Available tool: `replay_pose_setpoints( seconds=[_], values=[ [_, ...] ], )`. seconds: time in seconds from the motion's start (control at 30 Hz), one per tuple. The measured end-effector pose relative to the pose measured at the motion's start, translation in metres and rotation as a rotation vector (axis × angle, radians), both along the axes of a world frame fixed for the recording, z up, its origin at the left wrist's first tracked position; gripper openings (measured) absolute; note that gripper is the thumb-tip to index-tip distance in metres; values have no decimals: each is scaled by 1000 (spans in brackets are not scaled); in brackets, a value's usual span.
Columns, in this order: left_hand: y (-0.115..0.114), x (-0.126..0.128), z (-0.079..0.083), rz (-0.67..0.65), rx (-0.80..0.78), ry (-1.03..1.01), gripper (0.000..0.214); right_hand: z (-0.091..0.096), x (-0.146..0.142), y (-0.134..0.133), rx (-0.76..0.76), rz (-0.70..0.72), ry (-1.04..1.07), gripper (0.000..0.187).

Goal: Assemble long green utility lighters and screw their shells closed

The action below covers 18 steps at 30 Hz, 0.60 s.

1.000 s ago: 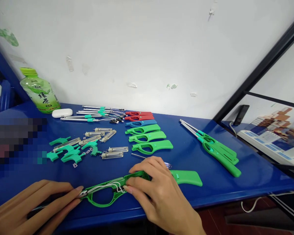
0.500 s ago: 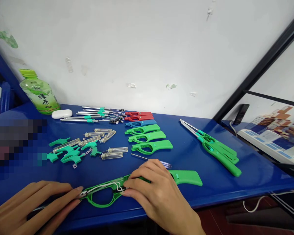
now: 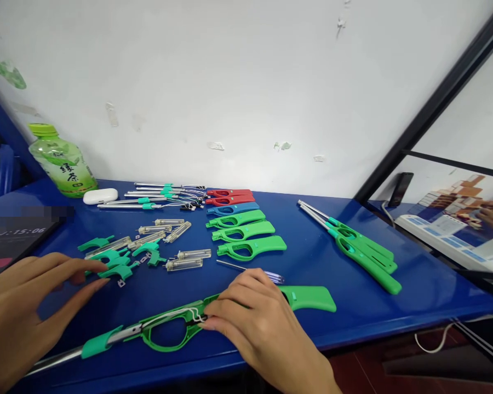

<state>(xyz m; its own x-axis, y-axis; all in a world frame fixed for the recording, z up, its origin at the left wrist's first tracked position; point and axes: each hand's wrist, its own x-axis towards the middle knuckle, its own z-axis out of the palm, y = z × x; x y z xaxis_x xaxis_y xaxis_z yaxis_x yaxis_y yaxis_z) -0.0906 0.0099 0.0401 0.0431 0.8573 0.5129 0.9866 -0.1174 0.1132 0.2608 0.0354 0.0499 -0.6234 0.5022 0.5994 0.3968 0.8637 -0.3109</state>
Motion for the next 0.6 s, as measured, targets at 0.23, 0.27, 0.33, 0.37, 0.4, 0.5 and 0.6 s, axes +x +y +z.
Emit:
replay_pose_setpoints(
  seconds=[0.23, 0.27, 0.33, 0.37, 0.4, 0.5, 0.6],
  values=[
    [3, 0, -7, 9, -116, 8, 41, 2, -1, 0, -7, 6, -3, 13],
    [4, 0, -7, 12, -118, -2, 42, 1, -1, 0, -9, 4, -5, 13],
    [4, -1, -7, 32, -115, -6, 40, 1, 0, 0, -19, 0, -12, 12],
    [4, -1, -6, 45, -108, 0, 39, 1, 0, -1, -26, -3, -14, 11],
    [4, -1, -4, 65, -97, 6, 37, 0, 0, -1, -32, -5, -16, 11],
    [3, 0, 1, 111, -109, 13, 35, 0, 0, -1, -41, -12, -13, 11],
    [3, 2, 1, 126, -108, 5, 38, 0, 0, 0, -37, -13, -13, 14]
  ],
)
